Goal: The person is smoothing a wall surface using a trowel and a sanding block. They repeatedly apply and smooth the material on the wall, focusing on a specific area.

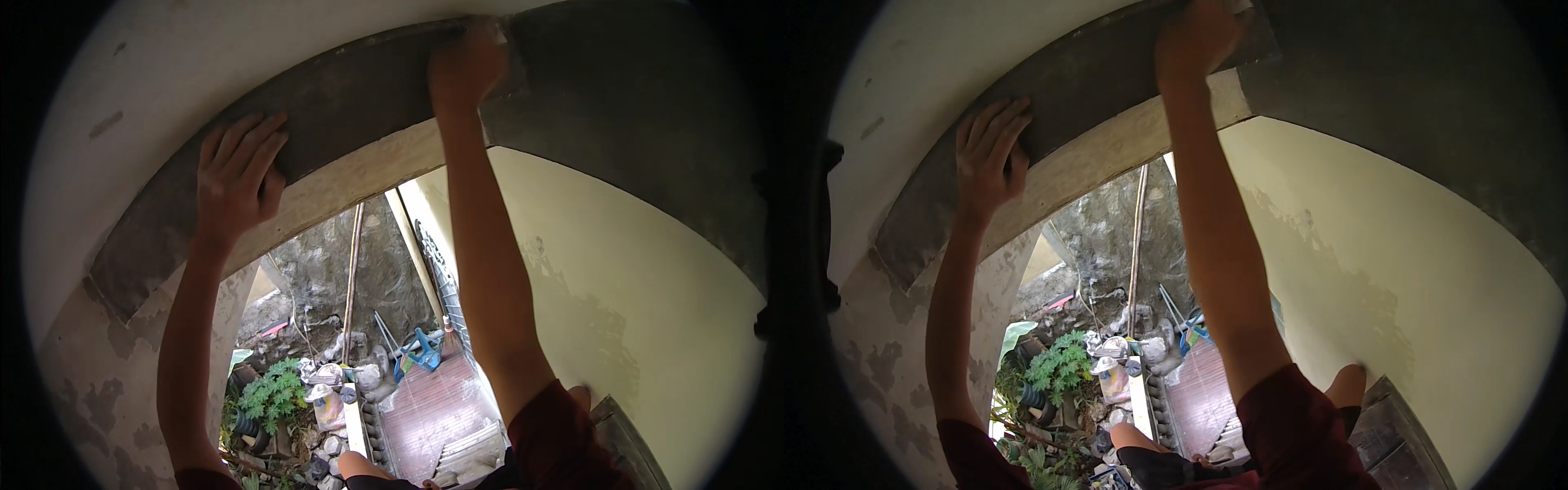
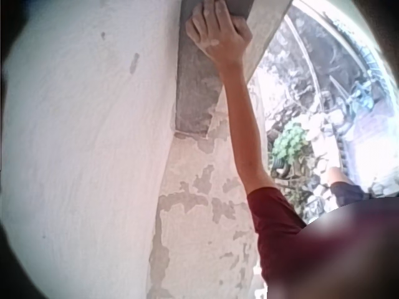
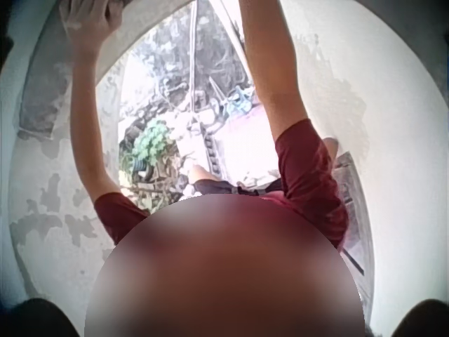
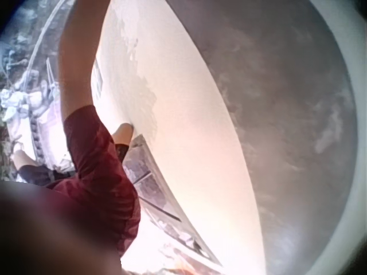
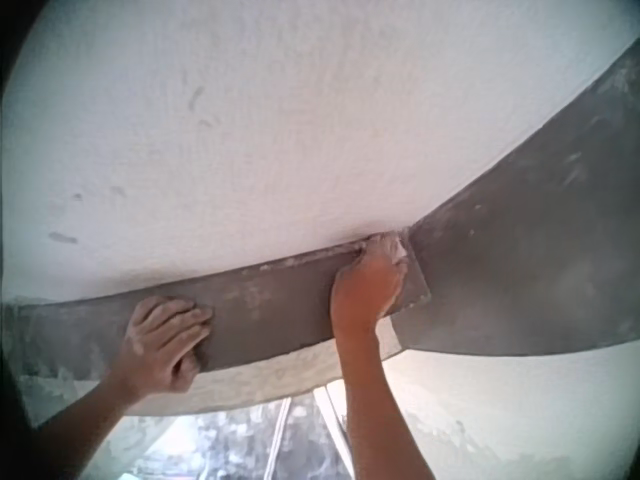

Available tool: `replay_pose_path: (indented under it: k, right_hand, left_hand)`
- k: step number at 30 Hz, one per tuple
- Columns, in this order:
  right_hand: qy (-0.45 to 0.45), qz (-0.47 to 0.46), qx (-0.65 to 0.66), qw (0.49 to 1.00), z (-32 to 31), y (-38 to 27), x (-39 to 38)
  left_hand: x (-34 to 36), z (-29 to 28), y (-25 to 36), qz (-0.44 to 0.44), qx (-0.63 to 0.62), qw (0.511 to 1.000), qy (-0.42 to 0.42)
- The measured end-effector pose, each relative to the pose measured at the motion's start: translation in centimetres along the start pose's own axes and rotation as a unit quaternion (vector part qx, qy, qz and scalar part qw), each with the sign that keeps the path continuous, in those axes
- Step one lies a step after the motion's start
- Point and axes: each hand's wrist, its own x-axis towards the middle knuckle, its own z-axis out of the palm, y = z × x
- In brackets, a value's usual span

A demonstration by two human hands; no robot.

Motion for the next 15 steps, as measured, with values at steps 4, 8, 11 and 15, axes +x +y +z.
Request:
replay_pose_path:
  k: [4, 8, 11, 15]
  right_hand:
    - [0.123, -0.109, 0.011, 0.986, -0.2, -3.9, -2.5]
    - [-0.058, -0.09, 0.259, 0.96, -3.3, -9.3, -7.7]
    - [-0.079, -0.157, 0.244, 0.954, -5.6, -7.7, -7.0]
    - [-0.027, -0.072, 0.146, 0.986, -7.2, -0.3, -1.5]
  left_hand:
    - [0.4, 0.2, 0.2, -0.009, -0.002, 1.0, -0.011]
    - [0.3, 0.3, 0.0, 0.005, 0.002, 1.0, -0.009]
    - [-0.1, 0.0, -0.2, 0.016, 0.004, 1.0, -0.014]
    - [-0.3, -0.2, -0.3, 0.008, 0.005, 1.0, -0.014]
